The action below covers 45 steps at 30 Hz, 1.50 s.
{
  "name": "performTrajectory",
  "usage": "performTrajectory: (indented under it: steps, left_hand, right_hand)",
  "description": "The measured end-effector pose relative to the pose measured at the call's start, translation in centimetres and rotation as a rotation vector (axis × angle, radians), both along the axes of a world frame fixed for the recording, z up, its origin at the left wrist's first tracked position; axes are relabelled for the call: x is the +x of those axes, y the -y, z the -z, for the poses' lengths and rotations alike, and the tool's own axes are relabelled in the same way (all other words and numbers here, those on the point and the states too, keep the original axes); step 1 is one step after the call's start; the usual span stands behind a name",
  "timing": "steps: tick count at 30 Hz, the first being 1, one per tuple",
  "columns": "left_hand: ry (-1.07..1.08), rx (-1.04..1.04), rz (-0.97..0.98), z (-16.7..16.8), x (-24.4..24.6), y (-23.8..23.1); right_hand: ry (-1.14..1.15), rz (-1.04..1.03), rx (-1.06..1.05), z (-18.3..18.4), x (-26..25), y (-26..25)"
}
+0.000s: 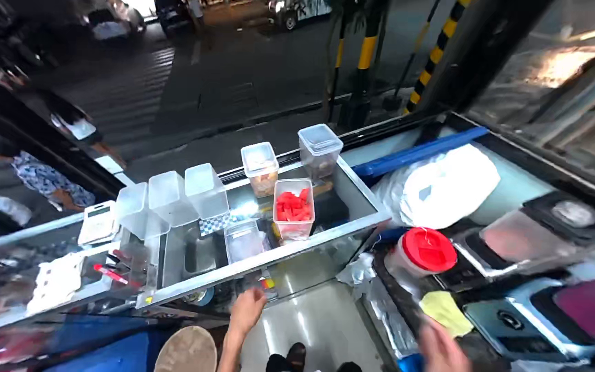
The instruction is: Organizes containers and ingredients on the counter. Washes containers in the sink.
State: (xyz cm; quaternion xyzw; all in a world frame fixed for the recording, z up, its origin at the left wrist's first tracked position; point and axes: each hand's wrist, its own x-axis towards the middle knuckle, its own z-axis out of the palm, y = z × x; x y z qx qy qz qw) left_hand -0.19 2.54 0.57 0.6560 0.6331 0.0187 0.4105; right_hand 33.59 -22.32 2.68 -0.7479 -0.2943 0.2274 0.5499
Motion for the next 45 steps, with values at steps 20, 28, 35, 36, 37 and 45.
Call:
performTrajectory:
  steps: [20,28,35,36,37,45]
  left_hand:
    - [0.246,0.952,-0.390,5.5,11.2,-8.5]
    - [-0.380,0.583,-0.449,4.6,4.6,-13.6]
    - [0.925,0.613,-0.144,-7.6,4.5,-10.1]
    - [1.009,0.557,-0.011,-8.9,5.7,-10.2]
    - [1.060,0.539,0.095,-9.2,6.8,-10.4]
    - [0.835,0.561,-0.245,4.3,14.7,-10.9]
  right_hand:
    - [0.728,-0.598,0.139,-9.0,0.8,-35.6]
    - [0.379,-0.969,0.382,-10.0,-3.9,-35.6]
    - [-0.166,-1.026,0.354,-9.7,-12.2,-36.4]
    - [-0.288,-1.016,0.383,-9.7,-12.4,-36.6]
    - [-0.344,-0.988,0.436,-9.8,-12.3,-36.9]
    - [-0.197,-0.830,0.381,-5.5,4.5,-43.8]
